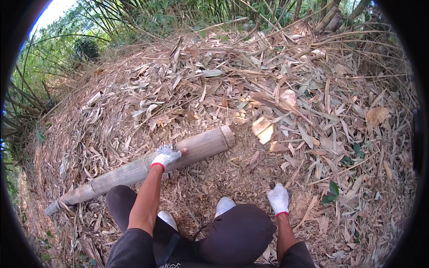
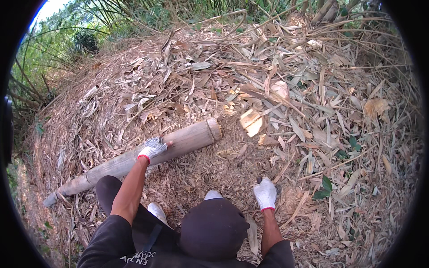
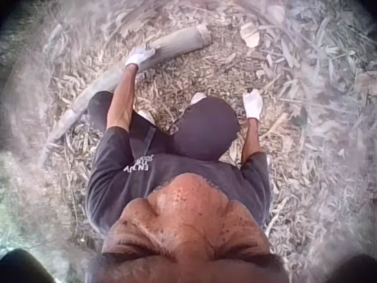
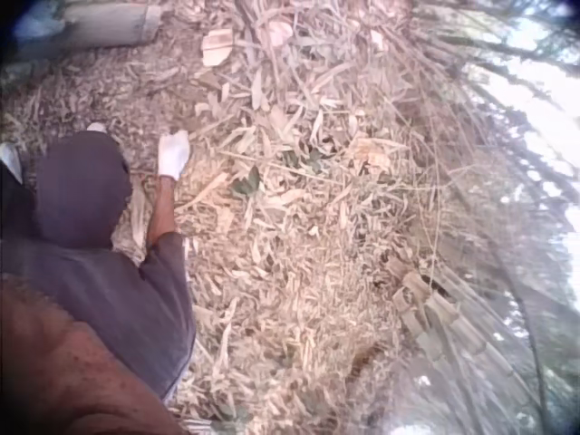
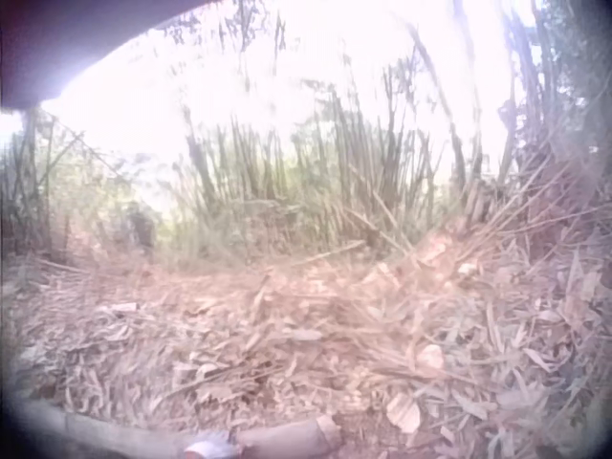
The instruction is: The person sits on the ground in a bamboo grove and uses a machete to chop a section off a bamboo stalk. They then use a thin stick to split the bamboo stalk lengthwise.
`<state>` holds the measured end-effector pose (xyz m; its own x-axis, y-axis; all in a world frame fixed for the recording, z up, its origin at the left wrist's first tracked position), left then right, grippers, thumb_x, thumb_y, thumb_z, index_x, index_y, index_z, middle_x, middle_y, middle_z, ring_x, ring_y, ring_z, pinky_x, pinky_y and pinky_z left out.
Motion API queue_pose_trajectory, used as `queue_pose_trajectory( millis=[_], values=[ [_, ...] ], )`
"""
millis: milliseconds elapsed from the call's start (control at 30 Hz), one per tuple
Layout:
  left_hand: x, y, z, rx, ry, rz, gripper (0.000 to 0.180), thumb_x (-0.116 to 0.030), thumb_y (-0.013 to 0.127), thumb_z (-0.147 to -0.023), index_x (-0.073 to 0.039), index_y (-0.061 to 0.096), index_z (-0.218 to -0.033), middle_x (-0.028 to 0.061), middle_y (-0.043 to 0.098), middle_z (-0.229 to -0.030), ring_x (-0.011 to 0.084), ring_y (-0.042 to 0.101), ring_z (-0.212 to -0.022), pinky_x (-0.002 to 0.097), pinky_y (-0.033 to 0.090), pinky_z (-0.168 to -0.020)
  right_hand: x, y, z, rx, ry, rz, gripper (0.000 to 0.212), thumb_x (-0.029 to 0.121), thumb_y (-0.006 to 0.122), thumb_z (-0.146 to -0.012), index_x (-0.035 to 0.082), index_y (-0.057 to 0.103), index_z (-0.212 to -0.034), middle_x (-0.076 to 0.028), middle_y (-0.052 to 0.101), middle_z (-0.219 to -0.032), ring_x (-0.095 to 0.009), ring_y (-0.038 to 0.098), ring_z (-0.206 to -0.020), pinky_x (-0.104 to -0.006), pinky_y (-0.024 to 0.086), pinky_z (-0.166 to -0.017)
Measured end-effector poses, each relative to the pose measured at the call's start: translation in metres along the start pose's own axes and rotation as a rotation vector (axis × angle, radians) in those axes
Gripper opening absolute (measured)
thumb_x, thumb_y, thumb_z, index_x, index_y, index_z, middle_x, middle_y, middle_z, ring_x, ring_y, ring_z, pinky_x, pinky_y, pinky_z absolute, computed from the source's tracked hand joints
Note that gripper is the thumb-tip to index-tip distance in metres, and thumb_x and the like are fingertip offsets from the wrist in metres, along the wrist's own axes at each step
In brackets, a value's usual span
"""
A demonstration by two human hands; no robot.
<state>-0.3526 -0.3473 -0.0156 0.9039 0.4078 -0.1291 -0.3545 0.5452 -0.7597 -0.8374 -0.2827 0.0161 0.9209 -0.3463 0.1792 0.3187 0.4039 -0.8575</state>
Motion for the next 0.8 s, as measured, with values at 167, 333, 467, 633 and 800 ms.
queue_pose_trajectory(
  millis=[167,333,467,633,800],
  values=[
    [0.011,-0.01,-0.016,-0.069,0.034,0.05,0.084,-0.073,0.041,-0.081,-0.001,0.06,-0.119,0.0243,0.06,-0.12,0.0386,0.055,-0.115,0.0449,0.04,-0.1,-0.044,-0.033,0.036,-0.345,0.116,-0.027,0.019,0.018,0.061,-0.078,0.0,0.062,-0.081,-0.025,0.064,-0.074,-0.041,0.064,-0.073,-0.0473,0.049,-0.064],
    [0.033,-0.016,-0.041,-0.101,0.009,0.099,0.081,-0.071,0.038,-0.083,-0.003,0.06,-0.121,0.0224,0.057,-0.126,0.0358,0.053,-0.119,0.0503,0.035,-0.103,-0.066,-0.012,0.086,-0.342,0.274,-0.089,0.018,0.017,0.062,-0.077,-0.001,0.061,-0.08,-0.021,0.062,-0.068,-0.033,0.064,-0.066,-0.0441,0.048,-0.062],
    [0.044,-0.014,-0.045,-0.163,0.033,0.144,0.081,-0.07,0.039,-0.083,-0.002,0.06,-0.122,0.0201,0.057,-0.126,0.0341,0.052,-0.121,0.0504,0.033,-0.104,-0.053,0.016,0.104,0.054,0.311,0.109,0.021,0.016,0.062,-0.079,-0.002,0.061,-0.091,-0.017,0.063,-0.068,-0.029,0.062,-0.061,-0.0393,0.049,-0.058],
    [0.051,-0.012,-0.032,-0.15,0.059,0.184,0.078,-0.068,0.046,-0.08,-0.004,0.061,-0.121,0.0177,0.058,-0.126,0.0308,0.052,-0.121,0.0466,0.033,-0.104,-0.021,0.027,0.102,0.12,0.271,-0.145,0.022,0.015,0.062,-0.08,-0.002,0.06,-0.093,-0.016,0.063,-0.069,-0.028,0.061,-0.061,-0.0381,0.049,-0.058],
    [0.061,-0.01,-0.02,-0.142,0.115,0.242,0.07,-0.061,0.054,-0.078,-0.006,0.062,-0.12,0.0165,0.059,-0.125,0.0307,0.054,-0.119,0.0472,0.035,-0.101,0.019,0.026,0.091,0.156,0.262,-0.438,0.022,0.014,0.062,-0.081,-0.003,0.059,-0.096,-0.016,0.063,-0.07,-0.026,0.061,-0.061,-0.037,0.048,-0.057]
  ],
)
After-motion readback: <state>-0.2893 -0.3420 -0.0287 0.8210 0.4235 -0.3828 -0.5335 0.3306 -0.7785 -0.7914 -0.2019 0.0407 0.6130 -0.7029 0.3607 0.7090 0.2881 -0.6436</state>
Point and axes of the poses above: each hand's wrist, its own z-axis away from the middle knuckle, its own y-axis out of the palm, x = y × z, the point moved 3 cm from there along -z, towards the middle knuckle
